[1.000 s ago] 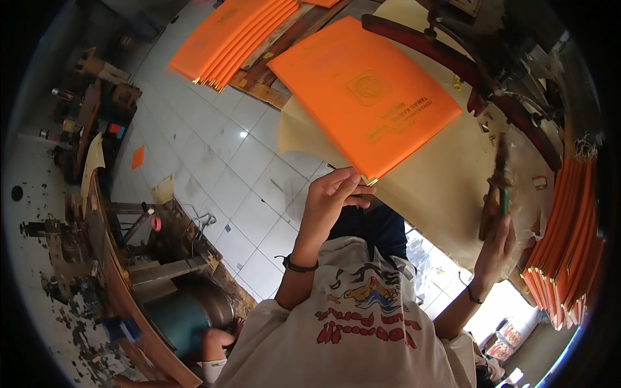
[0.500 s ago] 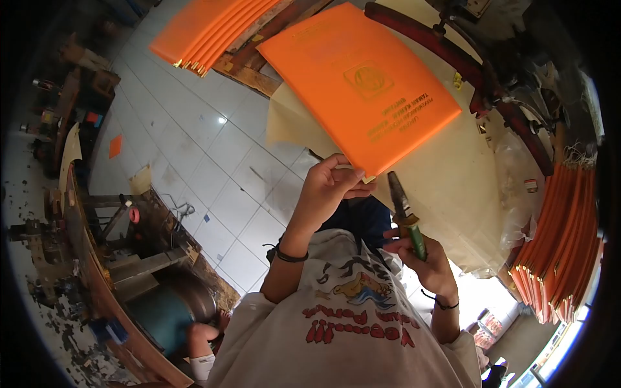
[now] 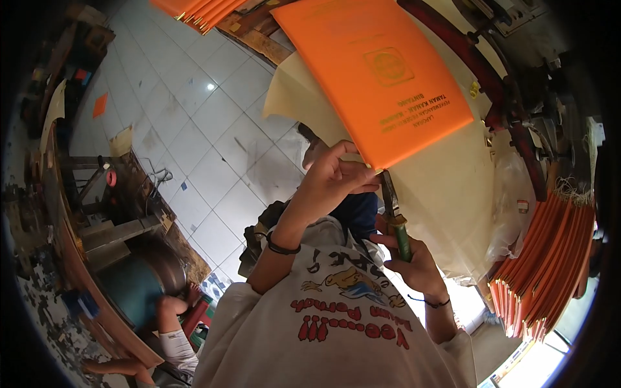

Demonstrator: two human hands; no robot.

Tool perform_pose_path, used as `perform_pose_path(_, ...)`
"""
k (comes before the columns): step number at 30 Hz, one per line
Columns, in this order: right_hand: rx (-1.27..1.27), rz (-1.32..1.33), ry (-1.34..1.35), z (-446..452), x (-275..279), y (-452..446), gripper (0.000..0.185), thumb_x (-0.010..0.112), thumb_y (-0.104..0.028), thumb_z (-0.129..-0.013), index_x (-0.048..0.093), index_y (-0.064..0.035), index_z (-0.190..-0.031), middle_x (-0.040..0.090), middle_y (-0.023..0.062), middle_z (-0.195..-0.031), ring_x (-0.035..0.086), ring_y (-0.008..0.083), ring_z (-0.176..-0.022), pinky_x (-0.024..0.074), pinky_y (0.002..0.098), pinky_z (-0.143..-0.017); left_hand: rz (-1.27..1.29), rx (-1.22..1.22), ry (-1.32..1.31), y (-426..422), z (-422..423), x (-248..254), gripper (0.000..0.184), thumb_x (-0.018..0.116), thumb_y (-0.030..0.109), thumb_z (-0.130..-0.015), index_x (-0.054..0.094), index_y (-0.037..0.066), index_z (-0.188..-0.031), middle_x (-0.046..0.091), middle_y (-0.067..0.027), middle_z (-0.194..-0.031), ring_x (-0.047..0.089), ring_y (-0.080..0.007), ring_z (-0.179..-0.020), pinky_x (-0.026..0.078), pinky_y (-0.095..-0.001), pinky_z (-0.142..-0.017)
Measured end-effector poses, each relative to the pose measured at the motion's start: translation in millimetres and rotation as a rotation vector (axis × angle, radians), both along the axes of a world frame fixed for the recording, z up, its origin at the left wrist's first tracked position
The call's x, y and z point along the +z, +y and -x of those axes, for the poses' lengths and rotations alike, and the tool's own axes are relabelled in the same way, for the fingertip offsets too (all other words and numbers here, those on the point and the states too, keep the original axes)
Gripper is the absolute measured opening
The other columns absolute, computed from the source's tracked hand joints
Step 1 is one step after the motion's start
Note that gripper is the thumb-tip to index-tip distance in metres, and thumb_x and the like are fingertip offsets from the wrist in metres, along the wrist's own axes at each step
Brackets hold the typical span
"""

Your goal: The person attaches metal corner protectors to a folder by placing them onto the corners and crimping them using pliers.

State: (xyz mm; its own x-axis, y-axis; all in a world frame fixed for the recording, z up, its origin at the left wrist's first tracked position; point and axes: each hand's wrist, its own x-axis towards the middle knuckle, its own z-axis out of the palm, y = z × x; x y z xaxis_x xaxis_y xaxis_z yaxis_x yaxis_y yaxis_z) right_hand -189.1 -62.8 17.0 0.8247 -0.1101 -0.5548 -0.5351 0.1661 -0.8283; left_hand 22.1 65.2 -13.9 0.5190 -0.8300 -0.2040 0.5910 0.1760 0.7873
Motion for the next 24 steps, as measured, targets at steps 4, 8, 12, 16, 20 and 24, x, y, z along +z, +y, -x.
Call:
perform_pose_path(4, 0.079, 0.180, -0.004, -9, -3, -4, 0.032, 0.061, 0.002, -0.082, 0.066, -0.0020, -0.114, 0.051, 0.0142, -0.140, 0.056, 0.0235, -0.122, 0.0471, 0.0339, -0.097, -0.039, 0.041, -0.172, -4, 5, -4, 0.036, 0.064, -0.007, -0.087, 0.048, 0.000, -0.119, 0.068, -0.0178, -0.105, 0.069, -0.0241, -0.097, 0.058, -0.0326, -0.086)
perform_pose_path(8, 0.035, 0.322, -0.041, -18, -3, 8, 0.022, 0.056, 0.008, -0.078, 0.066, 0.0032, -0.098, 0.059, 0.0155, -0.115, 0.068, 0.0251, -0.094, 0.0545, 0.0321, -0.085, -0.074, 0.071, -0.152, -7, 10, -3, 0.042, 0.067, -0.007, -0.086, 0.045, 0.000, -0.121, 0.069, -0.0183, -0.103, 0.069, -0.0218, -0.096, 0.058, -0.0302, -0.084)
perform_pose_path(12, -0.066, 0.197, 0.011, -16, -1, 14, 0.042, 0.045, 0.017, -0.073, 0.056, 0.0077, -0.113, 0.058, 0.0146, -0.103, 0.067, 0.0248, -0.096, 0.0563, 0.0311, -0.086, -0.073, 0.096, -0.206, -7, 12, -7, 0.044, 0.067, -0.006, -0.086, 0.044, 0.000, -0.123, 0.069, -0.0185, -0.103, 0.069, -0.0207, -0.095, 0.058, -0.0293, -0.083)
perform_pose_path(16, -0.123, -0.066, 0.033, -9, 6, 8, 0.060, 0.042, 0.022, -0.071, 0.049, 0.0046, -0.129, 0.059, 0.0154, -0.116, 0.062, 0.0243, -0.111, 0.0497, 0.0340, -0.099, -0.099, 0.128, -0.281, -8, 15, -2, 0.046, 0.068, -0.005, -0.086, 0.042, -0.002, -0.124, 0.070, -0.0184, -0.102, 0.070, -0.0202, -0.094, 0.058, -0.0281, -0.081)
perform_pose_path(20, -0.026, -0.102, 0.065, -2, 6, -6, 0.067, 0.041, 0.024, -0.070, 0.051, 0.0020, -0.133, 0.052, 0.0171, -0.135, 0.050, 0.0255, -0.129, 0.0375, 0.0380, -0.112, -0.100, 0.135, -0.316, -10, 17, -5, 0.048, 0.069, -0.004, -0.086, 0.041, -0.003, -0.125, 0.070, -0.0173, -0.101, 0.070, -0.0193, -0.092, 0.058, -0.0273, -0.079)
perform_pose_path(24, -0.114, -0.139, 0.014, -4, -1, 2, 0.055, 0.042, 0.022, -0.070, 0.061, 0.0037, -0.119, 0.043, 0.0161, -0.146, 0.040, 0.0252, -0.138, 0.0328, 0.0389, -0.115, -0.088, 0.126, -0.333, -12, 15, -9, 0.047, 0.069, -0.003, -0.086, 0.043, -0.003, -0.125, 0.071, -0.0164, -0.101, 0.070, -0.0184, -0.091, 0.058, -0.0271, -0.078)
